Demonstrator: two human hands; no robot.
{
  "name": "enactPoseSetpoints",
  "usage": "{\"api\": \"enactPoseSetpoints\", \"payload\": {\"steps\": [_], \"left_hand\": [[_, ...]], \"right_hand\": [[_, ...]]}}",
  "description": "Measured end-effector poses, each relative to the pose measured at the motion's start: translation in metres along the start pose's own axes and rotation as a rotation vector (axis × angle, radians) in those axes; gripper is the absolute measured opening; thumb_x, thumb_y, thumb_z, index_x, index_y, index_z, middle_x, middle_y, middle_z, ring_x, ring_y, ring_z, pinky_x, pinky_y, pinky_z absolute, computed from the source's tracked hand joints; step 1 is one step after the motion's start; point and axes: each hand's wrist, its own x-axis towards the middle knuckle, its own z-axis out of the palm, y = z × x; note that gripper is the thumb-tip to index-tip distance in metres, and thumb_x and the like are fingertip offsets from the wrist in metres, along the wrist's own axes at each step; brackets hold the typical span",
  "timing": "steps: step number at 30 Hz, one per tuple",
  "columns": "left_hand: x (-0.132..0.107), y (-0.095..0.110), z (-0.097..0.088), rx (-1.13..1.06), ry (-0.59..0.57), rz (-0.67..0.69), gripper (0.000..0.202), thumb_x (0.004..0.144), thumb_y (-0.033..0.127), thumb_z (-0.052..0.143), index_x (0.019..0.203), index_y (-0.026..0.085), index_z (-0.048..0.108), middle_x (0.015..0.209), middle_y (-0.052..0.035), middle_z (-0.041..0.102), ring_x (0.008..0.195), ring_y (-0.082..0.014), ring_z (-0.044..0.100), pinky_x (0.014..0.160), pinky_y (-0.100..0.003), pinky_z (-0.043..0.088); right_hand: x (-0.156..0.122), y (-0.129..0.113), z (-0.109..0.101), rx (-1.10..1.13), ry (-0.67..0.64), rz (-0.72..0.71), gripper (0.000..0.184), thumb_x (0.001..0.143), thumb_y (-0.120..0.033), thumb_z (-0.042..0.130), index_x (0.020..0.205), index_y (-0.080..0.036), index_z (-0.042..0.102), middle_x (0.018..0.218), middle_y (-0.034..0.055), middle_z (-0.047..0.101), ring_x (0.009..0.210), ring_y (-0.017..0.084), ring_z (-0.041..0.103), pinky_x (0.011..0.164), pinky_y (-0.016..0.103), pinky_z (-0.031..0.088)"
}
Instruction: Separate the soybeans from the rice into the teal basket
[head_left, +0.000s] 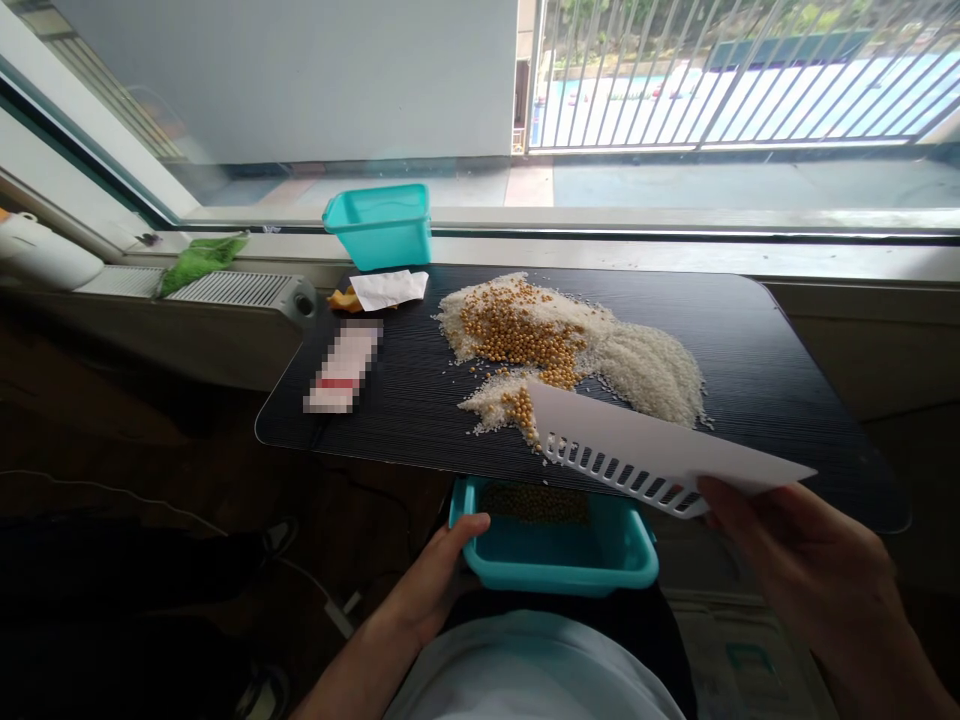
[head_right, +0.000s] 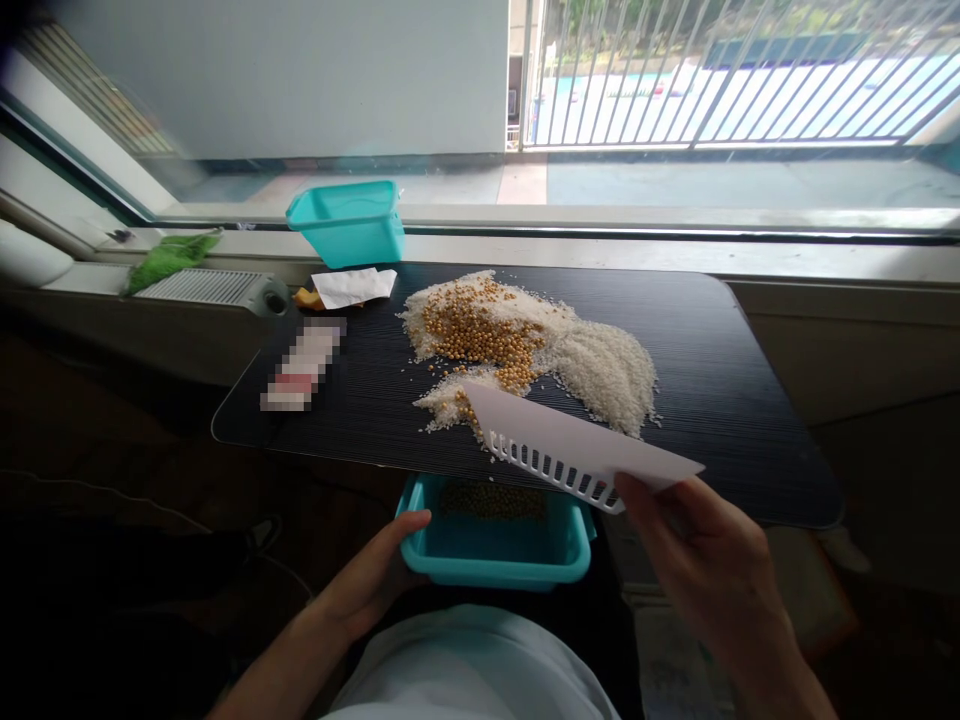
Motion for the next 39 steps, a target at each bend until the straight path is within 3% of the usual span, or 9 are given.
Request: {"api": "enactPoseSetpoints", "payload": {"steps": [7,11,14,17,21,27,35,39], "left_hand": [[0.001,-0.001,0.000,0.007,0.024,-0.009,0.059,0.073,0.049,0.082,0.119,0.015,0.070,0.116,-0.0141,0.078,0.123,-0.0344,0.066,0.095,-0.040,0.055],[-0.002,0.000,0.004,-0.005,0.067,-0.009,0.054,0.074,0.046,0.080,0.117,0.015,0.070,0.113,-0.0136,0.079,0.119,-0.0346,0.068,0.094,-0.041,0.056],[-0.003,0.001,0.006,-0.005,0.070,-0.003,0.054,0.074,0.046,0.080,0.117,0.014,0.070,0.115,-0.0144,0.079,0.119,-0.0353,0.067,0.093,-0.041,0.057],[-0.003,0.002,0.005,0.008,0.030,-0.007,0.055,0.073,0.048,0.081,0.117,0.015,0.070,0.118,-0.0140,0.078,0.122,-0.0350,0.066,0.094,-0.041,0.056],[-0.003,0.002,0.006,0.001,0.059,-0.011,0.055,0.074,0.047,0.080,0.117,0.015,0.070,0.117,-0.0143,0.078,0.119,-0.0354,0.068,0.093,-0.042,0.057],[-0.004,0.002,0.009,-0.007,0.090,-0.008,0.052,0.076,0.044,0.078,0.117,0.014,0.069,0.107,-0.0146,0.080,0.116,-0.0354,0.069,0.091,-0.042,0.058],[-0.005,0.003,0.011,-0.006,0.103,-0.003,0.043,0.073,0.043,0.078,0.104,0.015,0.068,0.106,-0.0132,0.080,0.110,-0.0338,0.071,0.088,-0.040,0.059],[-0.005,0.004,0.012,0.001,0.109,-0.008,0.041,0.073,0.042,0.078,0.102,0.016,0.069,0.106,-0.0123,0.080,0.109,-0.0328,0.071,0.087,-0.039,0.058]], "right_hand": [[-0.002,-0.006,0.008,0.046,-0.046,0.035,0.031,0.077,-0.051,0.071,0.092,-0.027,0.080,0.081,0.0008,0.080,0.084,0.029,0.077,0.078,0.038,0.061],[0.000,-0.005,0.008,0.078,0.007,0.065,0.032,0.077,-0.049,0.072,0.095,-0.024,0.080,0.087,0.0038,0.081,0.085,0.029,0.077,0.080,0.038,0.062],[-0.001,-0.004,0.006,0.102,0.031,0.110,0.035,0.074,-0.050,0.076,0.094,-0.022,0.081,0.082,0.0051,0.080,0.078,0.027,0.076,0.075,0.036,0.062],[-0.005,-0.003,0.007,0.175,-0.026,0.139,0.030,0.072,-0.048,0.077,0.089,-0.023,0.081,0.073,0.0010,0.077,0.066,0.023,0.072,0.065,0.033,0.061],[-0.007,0.000,0.011,0.248,-0.065,0.153,0.027,0.068,-0.043,0.077,0.087,-0.025,0.082,0.070,-0.0017,0.076,0.065,0.021,0.070,0.066,0.030,0.061],[0.005,0.012,0.007,0.178,0.062,0.187,0.030,0.069,-0.041,0.080,0.089,-0.019,0.083,0.066,0.0027,0.074,0.059,0.020,0.068,0.057,0.026,0.056],[0.013,0.005,0.016,0.210,0.034,0.148,0.037,0.065,-0.051,0.078,0.089,-0.022,0.082,0.077,0.0035,0.078,0.072,0.024,0.073,0.074,0.035,0.062],[0.014,0.000,0.017,0.195,-0.001,0.128,0.037,0.065,-0.052,0.077,0.086,-0.021,0.083,0.075,0.0044,0.078,0.071,0.026,0.073,0.072,0.036,0.062]]}}
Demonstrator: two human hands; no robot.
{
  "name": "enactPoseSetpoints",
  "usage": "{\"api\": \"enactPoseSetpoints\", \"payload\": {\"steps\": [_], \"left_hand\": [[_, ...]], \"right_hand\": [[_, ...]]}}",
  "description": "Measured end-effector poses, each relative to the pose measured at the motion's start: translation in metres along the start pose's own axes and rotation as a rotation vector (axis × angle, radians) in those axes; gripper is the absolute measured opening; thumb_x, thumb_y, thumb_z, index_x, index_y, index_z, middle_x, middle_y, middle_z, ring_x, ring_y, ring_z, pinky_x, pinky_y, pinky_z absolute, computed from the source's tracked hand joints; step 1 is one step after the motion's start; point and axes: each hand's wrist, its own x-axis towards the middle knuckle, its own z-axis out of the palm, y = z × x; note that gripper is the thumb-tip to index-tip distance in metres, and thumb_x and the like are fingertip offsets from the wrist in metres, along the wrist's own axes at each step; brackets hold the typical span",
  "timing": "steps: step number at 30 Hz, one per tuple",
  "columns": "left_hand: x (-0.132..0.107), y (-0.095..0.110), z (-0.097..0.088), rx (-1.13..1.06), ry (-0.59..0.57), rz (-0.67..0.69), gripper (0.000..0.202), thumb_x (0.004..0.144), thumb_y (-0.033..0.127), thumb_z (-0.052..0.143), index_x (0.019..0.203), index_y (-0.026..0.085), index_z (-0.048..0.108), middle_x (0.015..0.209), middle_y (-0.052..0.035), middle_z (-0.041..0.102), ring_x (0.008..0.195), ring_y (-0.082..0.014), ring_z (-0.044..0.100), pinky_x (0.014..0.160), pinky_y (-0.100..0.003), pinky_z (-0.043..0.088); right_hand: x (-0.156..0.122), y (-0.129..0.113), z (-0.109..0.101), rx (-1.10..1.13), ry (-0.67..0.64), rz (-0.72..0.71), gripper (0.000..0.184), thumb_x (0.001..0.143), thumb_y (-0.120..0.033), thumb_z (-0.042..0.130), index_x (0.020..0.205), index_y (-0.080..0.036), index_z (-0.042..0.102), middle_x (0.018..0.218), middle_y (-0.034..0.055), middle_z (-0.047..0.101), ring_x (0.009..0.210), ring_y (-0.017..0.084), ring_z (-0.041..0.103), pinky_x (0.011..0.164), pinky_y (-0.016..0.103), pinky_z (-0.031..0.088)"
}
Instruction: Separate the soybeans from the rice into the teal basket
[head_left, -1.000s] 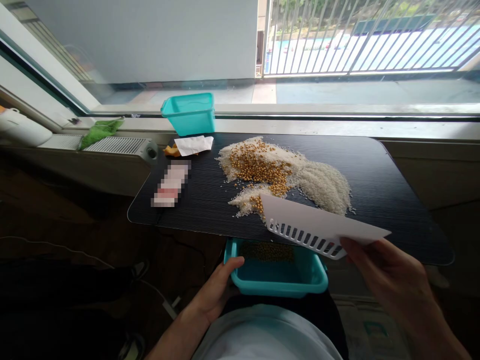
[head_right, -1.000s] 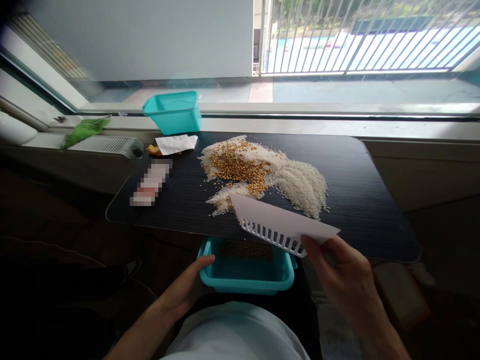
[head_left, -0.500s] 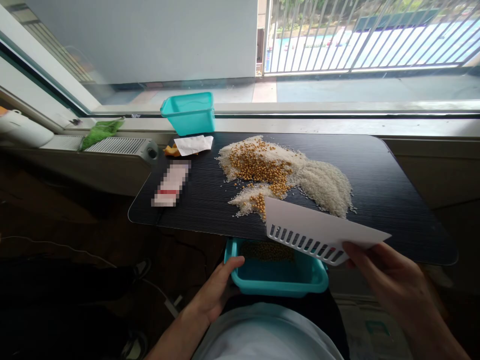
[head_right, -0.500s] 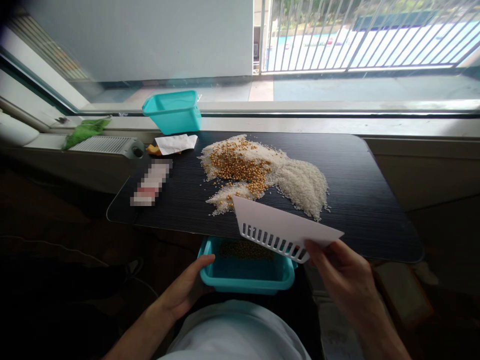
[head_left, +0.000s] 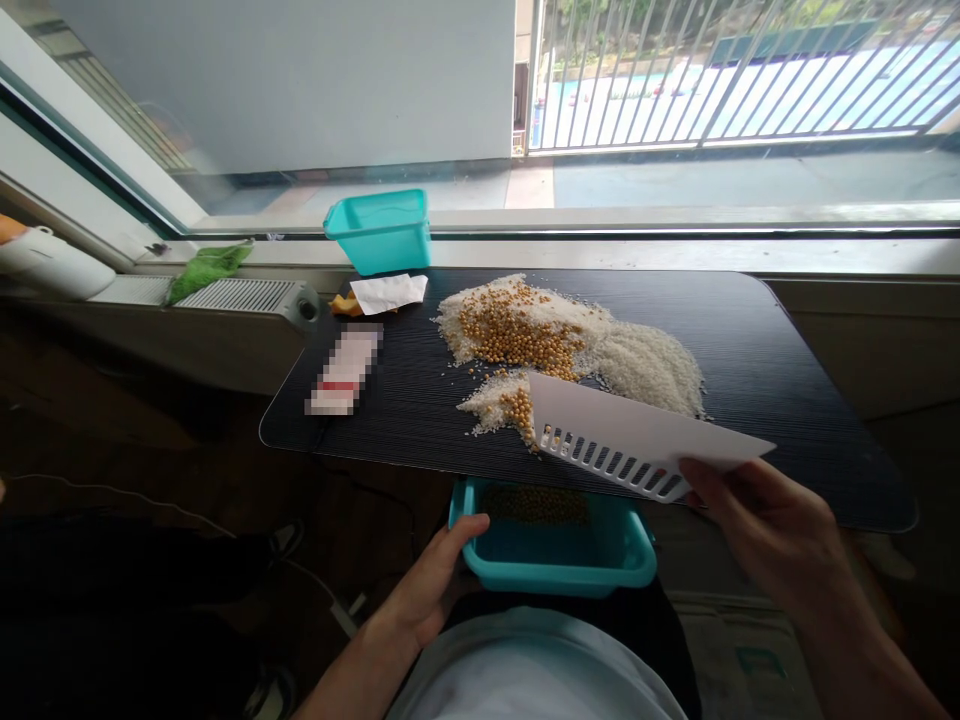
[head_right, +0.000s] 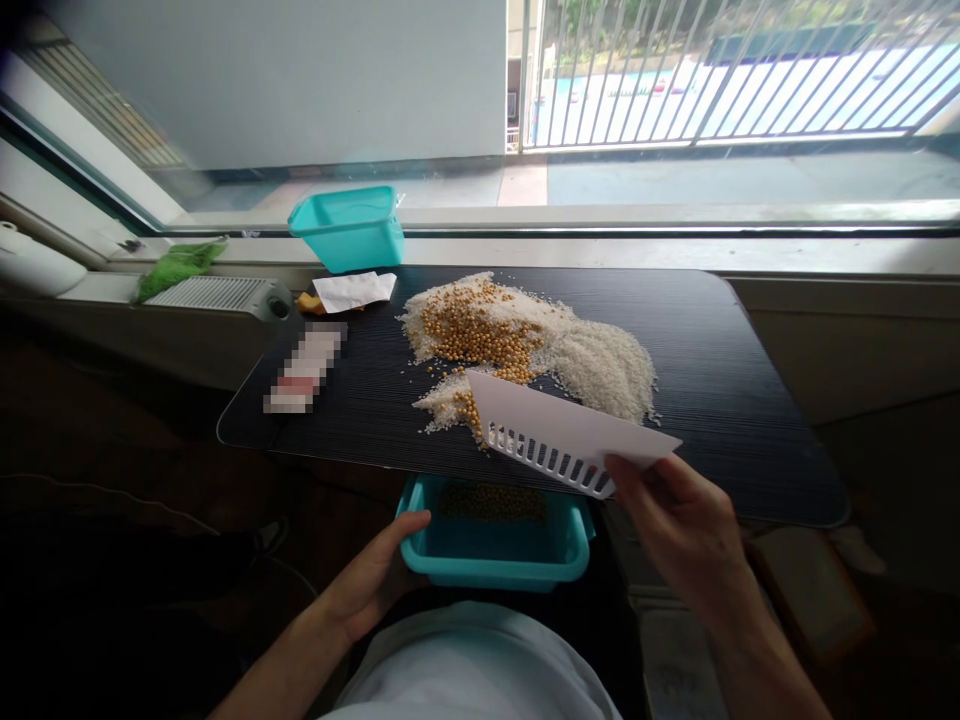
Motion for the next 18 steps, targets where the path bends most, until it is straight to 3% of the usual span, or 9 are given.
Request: {"api": "enactPoseSetpoints", "payload": {"steps": [14,18], "left_hand": [[0.0050,-0.0051,-0.0052,-0.021,-0.044,0.028,0.044,0.075,0.045,0.078,0.106,0.014,0.070,0.104,-0.0142,0.080,0.111,-0.0357,0.070,0.091,-0.043,0.057],[0.0051,-0.0051,-0.0051,-0.020,-0.033,0.018,0.045,0.075,0.045,0.078,0.108,0.015,0.070,0.102,-0.0133,0.080,0.110,-0.0352,0.071,0.092,-0.043,0.057]], "right_hand": [[-0.0034,-0.0062,0.0035,0.035,0.014,0.060,0.034,0.063,-0.046,0.078,0.086,-0.021,0.083,0.071,0.0035,0.076,0.067,0.023,0.072,0.068,0.032,0.061],[-0.0053,-0.0054,0.0050,0.062,-0.018,0.053,0.033,0.065,-0.047,0.077,0.087,-0.022,0.082,0.073,0.0034,0.077,0.075,0.025,0.074,0.071,0.033,0.062]]}}
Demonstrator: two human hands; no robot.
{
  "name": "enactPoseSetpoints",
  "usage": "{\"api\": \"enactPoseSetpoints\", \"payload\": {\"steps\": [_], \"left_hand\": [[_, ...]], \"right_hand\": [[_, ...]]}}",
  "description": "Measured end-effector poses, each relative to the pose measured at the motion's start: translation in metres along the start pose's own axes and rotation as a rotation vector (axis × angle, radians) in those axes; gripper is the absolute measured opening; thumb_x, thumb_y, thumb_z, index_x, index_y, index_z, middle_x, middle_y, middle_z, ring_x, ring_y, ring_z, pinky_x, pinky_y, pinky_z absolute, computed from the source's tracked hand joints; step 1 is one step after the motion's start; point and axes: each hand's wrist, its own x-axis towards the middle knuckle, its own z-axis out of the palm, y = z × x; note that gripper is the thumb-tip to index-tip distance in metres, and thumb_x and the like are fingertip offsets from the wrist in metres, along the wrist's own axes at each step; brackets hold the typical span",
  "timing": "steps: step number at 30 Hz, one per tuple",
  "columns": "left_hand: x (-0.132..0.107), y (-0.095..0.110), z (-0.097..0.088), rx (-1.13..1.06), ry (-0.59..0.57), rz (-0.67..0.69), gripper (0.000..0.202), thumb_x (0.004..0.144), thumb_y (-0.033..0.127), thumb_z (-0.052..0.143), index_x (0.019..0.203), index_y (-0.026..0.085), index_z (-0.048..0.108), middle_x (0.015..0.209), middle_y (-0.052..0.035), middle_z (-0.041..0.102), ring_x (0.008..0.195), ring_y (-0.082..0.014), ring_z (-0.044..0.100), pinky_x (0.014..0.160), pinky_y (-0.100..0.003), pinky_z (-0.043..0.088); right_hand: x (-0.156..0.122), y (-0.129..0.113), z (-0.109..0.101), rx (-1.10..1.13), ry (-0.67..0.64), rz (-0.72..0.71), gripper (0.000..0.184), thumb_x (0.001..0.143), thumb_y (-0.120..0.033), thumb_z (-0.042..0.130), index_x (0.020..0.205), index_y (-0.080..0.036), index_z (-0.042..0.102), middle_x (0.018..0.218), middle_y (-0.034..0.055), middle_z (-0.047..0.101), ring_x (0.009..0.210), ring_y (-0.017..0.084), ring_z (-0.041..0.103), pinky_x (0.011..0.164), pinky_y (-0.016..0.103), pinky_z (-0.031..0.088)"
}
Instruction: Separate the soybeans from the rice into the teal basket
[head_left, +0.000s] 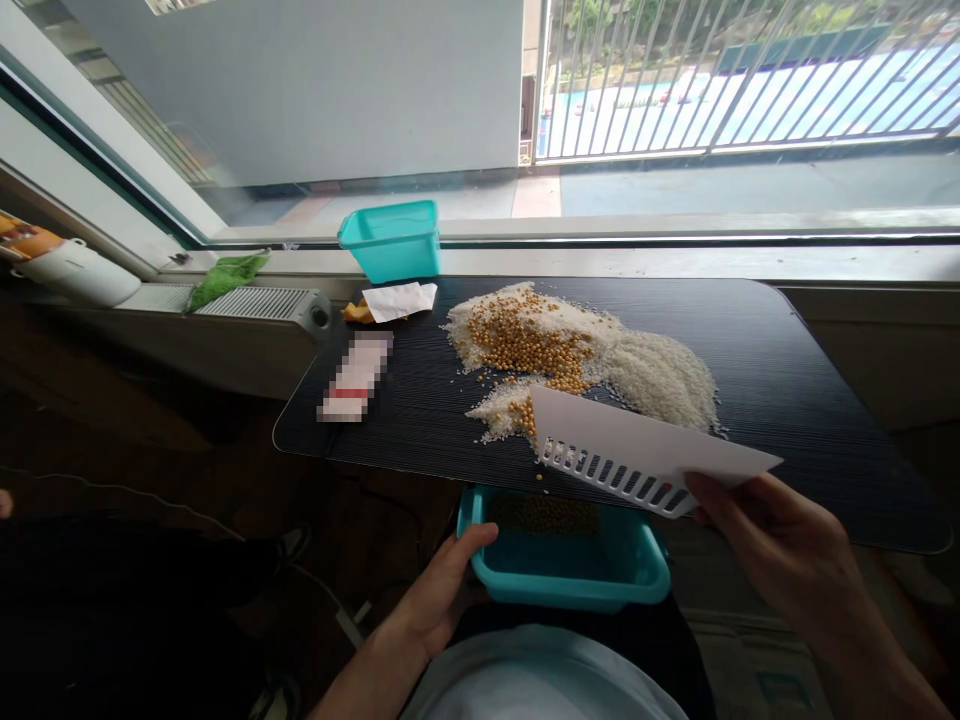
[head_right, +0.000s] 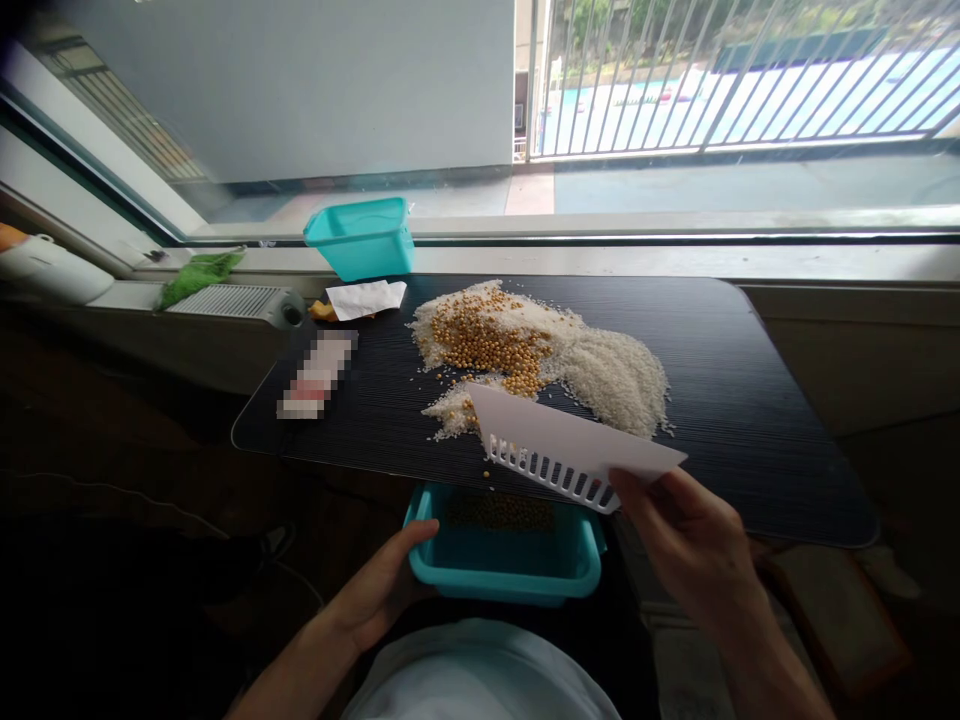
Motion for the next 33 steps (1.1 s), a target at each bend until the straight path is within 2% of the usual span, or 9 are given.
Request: {"api": "enactPoseSetpoints", "payload": {"steps": [5,12,18,24,27,31,33], "left_hand": [[0.000,-0.002,-0.001,0.001,-0.012,0.020,0.048,0.077,0.045,0.077,0.113,0.015,0.070,0.111,-0.0128,0.079,0.116,-0.0339,0.069,0.092,-0.041,0.056],[0.000,-0.002,-0.002,0.007,-0.024,0.035,0.044,0.077,0.047,0.078,0.106,0.016,0.070,0.112,-0.0138,0.078,0.117,-0.0349,0.068,0.090,-0.041,0.056],[0.002,-0.003,-0.003,0.014,-0.007,0.022,0.042,0.074,0.048,0.079,0.100,0.016,0.069,0.107,-0.0133,0.079,0.114,-0.0344,0.069,0.089,-0.040,0.056],[0.001,-0.002,-0.001,0.018,0.002,0.014,0.039,0.076,0.048,0.077,0.097,0.017,0.068,0.099,-0.0122,0.079,0.110,-0.0338,0.070,0.090,-0.042,0.056],[-0.001,0.000,0.000,0.017,-0.024,0.028,0.046,0.075,0.048,0.078,0.107,0.016,0.068,0.105,-0.0127,0.078,0.111,-0.0339,0.069,0.091,-0.042,0.056],[0.000,-0.001,0.000,0.015,-0.029,0.031,0.051,0.075,0.049,0.078,0.113,0.016,0.067,0.113,-0.0133,0.077,0.114,-0.0344,0.068,0.091,-0.043,0.055],[0.002,-0.002,-0.001,0.008,-0.027,0.029,0.051,0.076,0.047,0.078,0.115,0.017,0.067,0.117,-0.0134,0.076,0.116,-0.0340,0.067,0.092,-0.043,0.055]], "right_hand": [[-0.003,0.006,0.000,-0.012,-0.087,-0.054,0.029,0.069,-0.047,0.076,0.087,-0.025,0.082,0.076,0.0006,0.078,0.074,0.024,0.073,0.072,0.034,0.061],[-0.012,0.005,-0.003,-0.068,-0.170,-0.118,0.029,0.074,-0.051,0.075,0.085,-0.025,0.082,0.074,0.0010,0.077,0.075,0.025,0.074,0.073,0.035,0.062],[-0.011,0.009,-0.012,-0.103,-0.094,-0.061,0.033,0.071,-0.052,0.075,0.090,-0.026,0.081,0.070,0.0005,0.075,0.074,0.026,0.074,0.075,0.036,0.062],[0.000,0.021,-0.028,-0.161,0.057,0.023,0.039,0.069,-0.056,0.078,0.088,-0.023,0.081,0.071,0.0053,0.076,0.067,0.028,0.072,0.065,0.036,0.061],[-0.001,0.019,-0.019,-0.067,0.066,0.021,0.037,0.067,-0.055,0.080,0.087,-0.024,0.081,0.071,0.0043,0.077,0.068,0.028,0.073,0.064,0.035,0.061],[-0.010,0.012,0.006,0.055,-0.033,-0.008,0.026,0.065,-0.046,0.078,0.079,-0.024,0.080,0.065,0.0000,0.073,0.062,0.022,0.069,0.062,0.030,0.060],[-0.011,0.010,0.011,0.054,-0.038,-0.004,0.025,0.065,-0.044,0.076,0.079,-0.024,0.080,0.065,-0.0007,0.073,0.060,0.021,0.067,0.061,0.029,0.059]]}}
